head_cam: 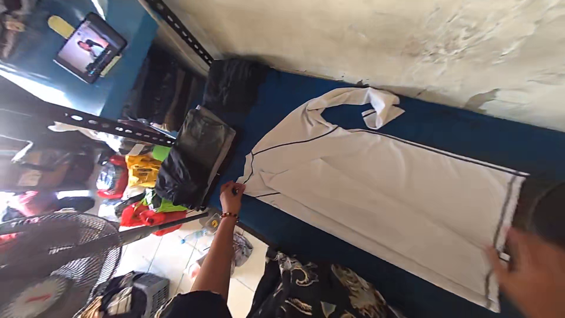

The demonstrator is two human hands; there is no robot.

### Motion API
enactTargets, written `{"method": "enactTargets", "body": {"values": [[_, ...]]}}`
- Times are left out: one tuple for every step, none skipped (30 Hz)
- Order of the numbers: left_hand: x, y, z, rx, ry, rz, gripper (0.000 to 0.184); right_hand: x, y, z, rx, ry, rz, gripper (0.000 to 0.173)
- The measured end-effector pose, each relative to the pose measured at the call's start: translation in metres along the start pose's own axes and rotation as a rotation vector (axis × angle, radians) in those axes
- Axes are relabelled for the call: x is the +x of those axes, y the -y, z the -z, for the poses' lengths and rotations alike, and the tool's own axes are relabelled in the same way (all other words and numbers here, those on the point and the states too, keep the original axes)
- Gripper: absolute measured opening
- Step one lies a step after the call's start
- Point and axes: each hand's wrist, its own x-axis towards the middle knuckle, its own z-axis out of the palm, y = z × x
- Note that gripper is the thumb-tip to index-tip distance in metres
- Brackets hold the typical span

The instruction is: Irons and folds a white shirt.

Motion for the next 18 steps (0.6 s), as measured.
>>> {"method": "enactTargets", "body": {"values": [[0.002,0.002,0.004,0.007,0.021,-0.010,0.031,-0.016,0.029,-0.026,0.034,0.008,0.130,0.054],[0.005,0.004,0.007,0.014,0.049,-0.019,0.033,-0.030,0.059,-0.050,0.065,0.006,0.238,0.048],[0.007,0.005,0.010,0.021,0.082,-0.022,0.035,-0.039,0.086,-0.072,0.099,-0.009,0.315,0.042],[0.009,0.007,0.013,0.030,0.119,-0.025,0.037,-0.046,0.106,-0.091,0.123,-0.044,0.345,0.038],[0.010,0.009,0.016,0.041,0.156,-0.032,0.038,-0.050,0.120,-0.104,0.140,-0.081,0.338,0.037],[0.012,0.012,0.018,0.049,0.188,-0.045,0.039,-0.051,0.132,-0.113,0.154,-0.108,0.309,0.036],[0.015,0.015,0.020,0.053,0.218,-0.060,0.038,-0.050,0.143,-0.118,0.167,-0.125,0.271,0.036],[0.018,0.019,0.021,0.047,0.242,-0.083,0.037,-0.048,0.151,-0.121,0.178,-0.133,0.239,0.036],[0.020,0.022,0.022,0.033,0.263,-0.105,0.034,-0.044,0.158,-0.123,0.186,-0.136,0.220,0.035],[0.023,0.024,0.023,0.018,0.280,-0.130,0.031,-0.041,0.163,-0.124,0.191,-0.139,0.215,0.034],[0.026,0.026,0.024,0.007,0.296,-0.153,0.028,-0.039,0.167,-0.125,0.193,-0.140,0.221,0.032],[0.028,0.026,0.026,-0.007,0.314,-0.162,0.026,-0.037,0.170,-0.126,0.186,-0.141,0.231,0.031],[0.030,0.027,0.028,-0.023,0.327,-0.169,0.024,-0.036,0.173,-0.125,0.174,-0.145,0.237,0.029],[0.032,0.029,0.030,-0.035,0.335,-0.179,0.023,-0.037,0.174,-0.124,0.160,-0.144,0.240,0.029],[0.034,0.031,0.033,-0.033,0.340,-0.192,0.023,-0.038,0.175,-0.121,0.144,-0.142,0.239,0.028],[0.037,0.035,0.037,-0.011,0.346,-0.207,0.024,-0.040,0.177,-0.119,0.126,-0.144,0.239,0.028],[0.040,0.040,0.040,0.029,0.350,-0.220,0.025,-0.043,0.178,-0.117,0.107,-0.146,0.240,0.029],[0.041,0.045,0.042,0.075,0.355,-0.227,0.026,-0.046,0.179,-0.117,0.098,-0.138,0.245,0.028]]}}
